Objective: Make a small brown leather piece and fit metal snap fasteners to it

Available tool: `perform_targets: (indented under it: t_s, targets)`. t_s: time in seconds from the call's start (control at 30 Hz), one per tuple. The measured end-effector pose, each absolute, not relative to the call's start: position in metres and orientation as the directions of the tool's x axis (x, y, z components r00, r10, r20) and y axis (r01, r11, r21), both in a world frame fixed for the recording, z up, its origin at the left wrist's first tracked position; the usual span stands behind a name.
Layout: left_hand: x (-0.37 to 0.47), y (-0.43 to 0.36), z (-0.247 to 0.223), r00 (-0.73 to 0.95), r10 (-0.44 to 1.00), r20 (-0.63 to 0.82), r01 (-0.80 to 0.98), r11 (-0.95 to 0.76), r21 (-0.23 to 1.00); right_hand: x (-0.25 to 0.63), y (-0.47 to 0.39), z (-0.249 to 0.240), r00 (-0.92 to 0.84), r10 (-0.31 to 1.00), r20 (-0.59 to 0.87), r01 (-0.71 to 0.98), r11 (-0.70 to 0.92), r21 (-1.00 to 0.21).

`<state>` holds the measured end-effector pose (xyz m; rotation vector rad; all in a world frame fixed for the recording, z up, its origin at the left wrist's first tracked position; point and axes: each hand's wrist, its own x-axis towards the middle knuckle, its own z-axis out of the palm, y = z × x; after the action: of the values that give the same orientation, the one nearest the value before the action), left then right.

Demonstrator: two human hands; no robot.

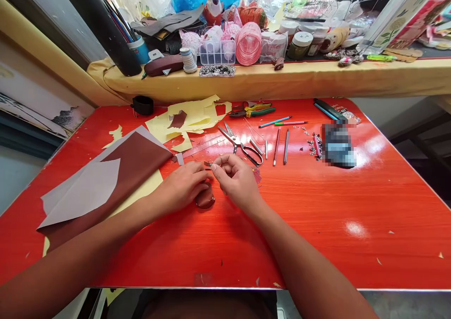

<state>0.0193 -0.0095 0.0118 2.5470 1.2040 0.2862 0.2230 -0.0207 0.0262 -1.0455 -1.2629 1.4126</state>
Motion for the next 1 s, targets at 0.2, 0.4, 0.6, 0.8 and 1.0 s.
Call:
perform_targets:
  t_s: [0.2, 0.4, 0.6, 0.8, 1.0]
  targets:
    - [0.028, -0.003, 0.009, 0.634, 0.773, 0.002, 0.712, -0.584, 0.39, 0.225, -0.023, 0.029, -0.226, 0.974, 0.01, -0.067, -0.005, -0.998]
    - [0.018, -0.004, 0.017, 0.567, 0.823, 0.032, 0.63, -0.459, 0.627, 0.225, -0.023, 0.03, -0.279, 0.96, -0.004, -0.083, -0.029, -0.996]
    - [-0.001, 0.006, 0.023, 0.343, 0.925, -0.163, 0.341, 0.039, 0.939, 0.225, -0.029, 0.036, -0.508, 0.858, -0.07, -0.048, -0.109, -0.993]
    - [-0.005, 0.003, 0.02, 0.294, 0.935, -0.199, 0.181, 0.15, 0.972, 0.222, -0.035, 0.032, -0.613, 0.779, -0.129, 0.183, -0.018, -0.983]
    - [-0.003, -0.014, 0.019, 0.328, 0.919, -0.219, 0.091, 0.2, 0.976, 0.219, -0.032, 0.022, -0.547, 0.834, -0.074, 0.457, 0.224, -0.861]
